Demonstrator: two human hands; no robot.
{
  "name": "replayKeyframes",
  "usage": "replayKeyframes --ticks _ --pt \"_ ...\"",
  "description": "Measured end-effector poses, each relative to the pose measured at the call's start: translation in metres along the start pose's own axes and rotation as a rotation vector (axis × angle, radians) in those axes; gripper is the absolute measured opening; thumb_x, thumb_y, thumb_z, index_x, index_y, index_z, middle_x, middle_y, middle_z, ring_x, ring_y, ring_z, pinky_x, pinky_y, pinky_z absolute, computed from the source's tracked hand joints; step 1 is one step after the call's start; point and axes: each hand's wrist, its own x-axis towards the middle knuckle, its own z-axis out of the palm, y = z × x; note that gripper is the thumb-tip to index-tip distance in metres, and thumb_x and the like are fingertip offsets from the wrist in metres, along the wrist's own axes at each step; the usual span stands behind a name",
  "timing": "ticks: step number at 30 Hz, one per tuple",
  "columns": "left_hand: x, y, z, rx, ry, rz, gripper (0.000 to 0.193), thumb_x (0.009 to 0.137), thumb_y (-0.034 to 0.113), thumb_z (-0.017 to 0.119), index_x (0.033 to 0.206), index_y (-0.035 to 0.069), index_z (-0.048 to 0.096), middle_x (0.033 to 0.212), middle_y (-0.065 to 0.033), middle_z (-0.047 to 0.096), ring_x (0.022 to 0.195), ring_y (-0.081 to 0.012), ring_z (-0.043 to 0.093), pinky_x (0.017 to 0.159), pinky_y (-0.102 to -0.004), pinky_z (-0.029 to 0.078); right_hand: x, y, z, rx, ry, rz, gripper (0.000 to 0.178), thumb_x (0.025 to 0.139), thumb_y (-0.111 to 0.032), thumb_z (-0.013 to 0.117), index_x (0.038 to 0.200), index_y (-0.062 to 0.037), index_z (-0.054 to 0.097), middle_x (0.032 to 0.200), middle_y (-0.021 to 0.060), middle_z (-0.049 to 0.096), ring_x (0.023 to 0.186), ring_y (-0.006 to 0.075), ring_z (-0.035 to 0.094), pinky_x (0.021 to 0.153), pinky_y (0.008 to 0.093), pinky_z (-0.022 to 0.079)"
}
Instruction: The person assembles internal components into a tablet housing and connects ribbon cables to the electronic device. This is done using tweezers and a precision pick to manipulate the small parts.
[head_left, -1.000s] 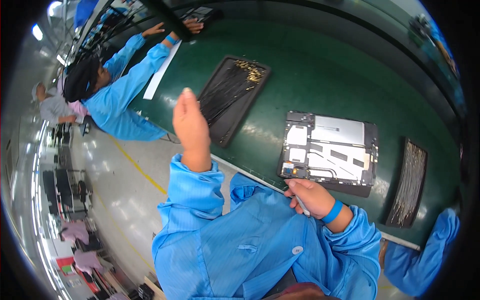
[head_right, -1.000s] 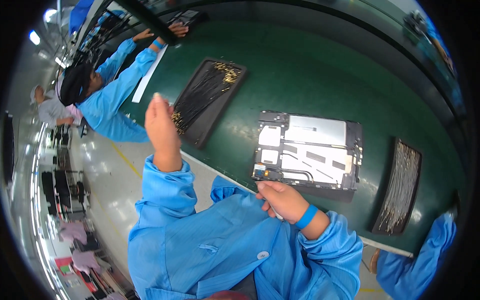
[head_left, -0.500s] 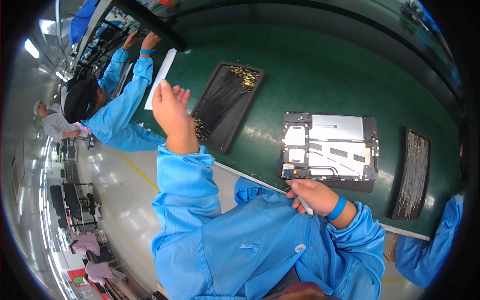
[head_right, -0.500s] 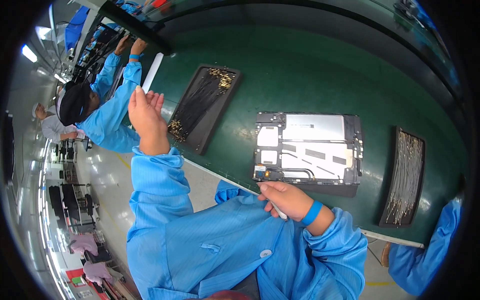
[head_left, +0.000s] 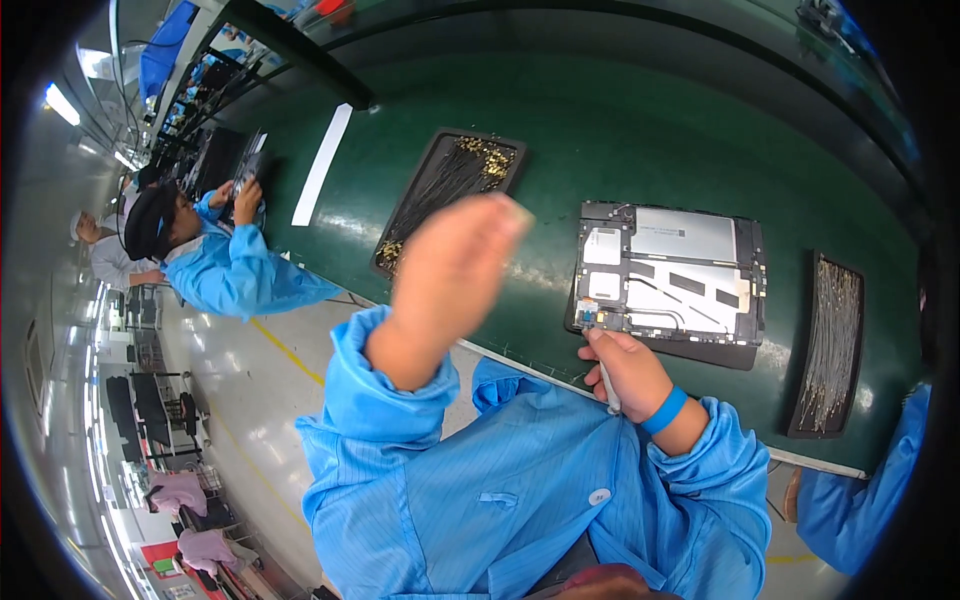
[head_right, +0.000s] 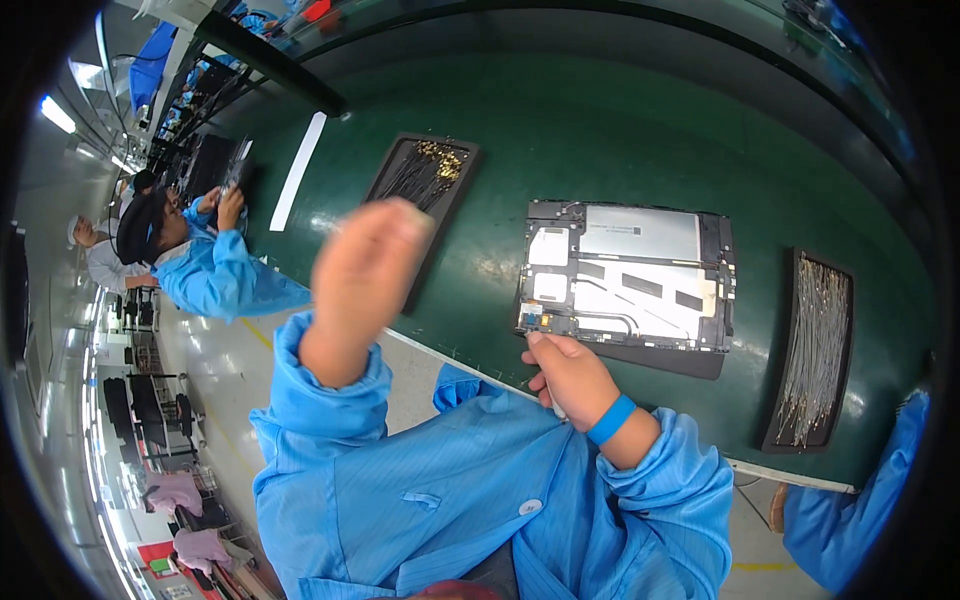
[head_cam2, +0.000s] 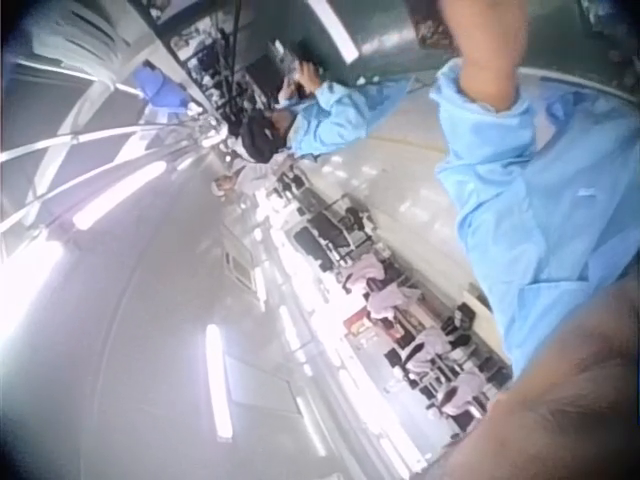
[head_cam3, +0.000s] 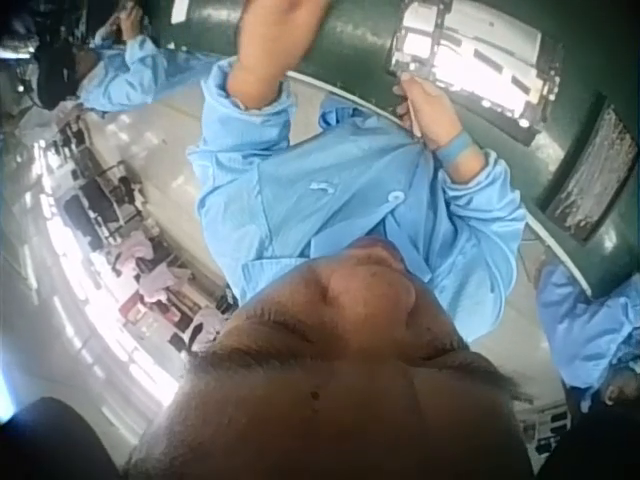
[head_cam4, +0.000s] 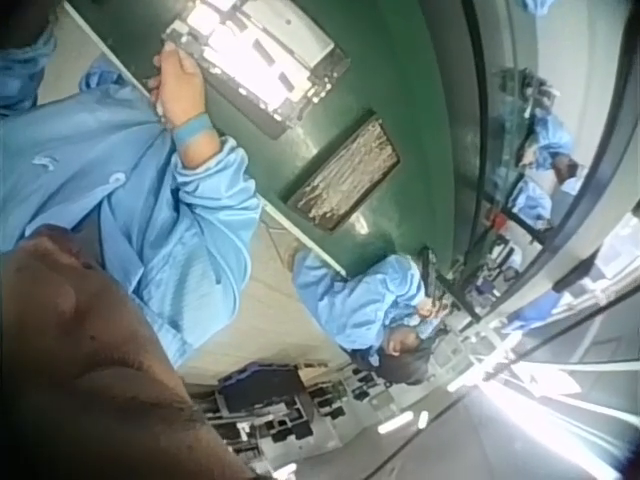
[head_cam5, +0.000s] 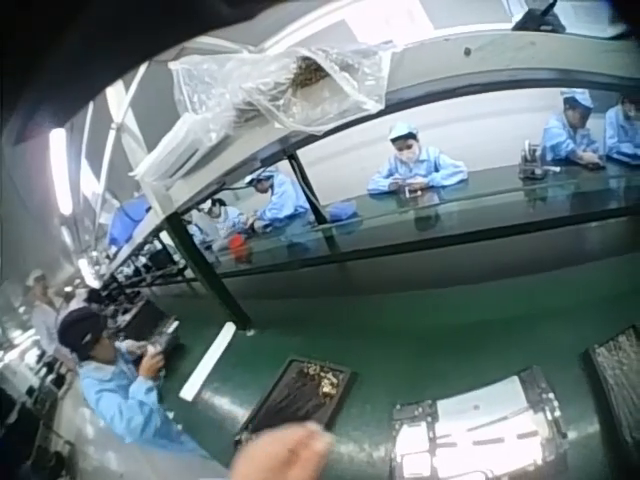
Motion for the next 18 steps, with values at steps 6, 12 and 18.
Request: replayKeyframes --ticks 6,12,18 --pt "-0.036 0.015 0.037 -0.017 -0.5 0.043 0.019 0.075 0.016 0.055 0.089 0.004 0.052 0.064 -0.0135 0.056 0.059 -0.0294 0.055 0.051 -0.0371 0.043 -0.022 -0.028 -0.016 -0.044 -0.149 0.053 0.039 0.083 -0.034 0.044 0.103 -0.0003 0.048 0.081 0.0061 0.053 0.063 0.0103 0.047 0.049 0.0218 0.041" --pt "-0.05 0.02 0.044 0.024 -0.512 0.14 0.027 0.075 0.016 0.055 0.098 0.004 0.046 0.058 -0.01 0.055 0.053 -0.0251 0.055 0.046 -0.0344 0.041 -0.036 -0.046 -0.022 -0.107 -0.149 -0.14 0.038 0.083 -0.035 0.044 0.099 -0.0012 0.051 0.086 0.0055 0.054 0.064 0.0087 0.046 0.052 0.0202 0.041" --pt "-0.067 0.027 0.045 -0.012 -0.646 0.302 0.026 0.073 0.016 0.055 0.095 0.004 0.049 0.06 -0.0059 0.055 0.053 -0.0212 0.055 0.047 -0.0318 0.042 -0.035 -0.032 -0.032 -0.232 -0.218 -0.019 0.032 0.082 -0.031 0.045 0.091 -0.002 0.054 0.08 0.0035 0.054 0.058 0.0073 0.045 0.048 0.0192 0.039"
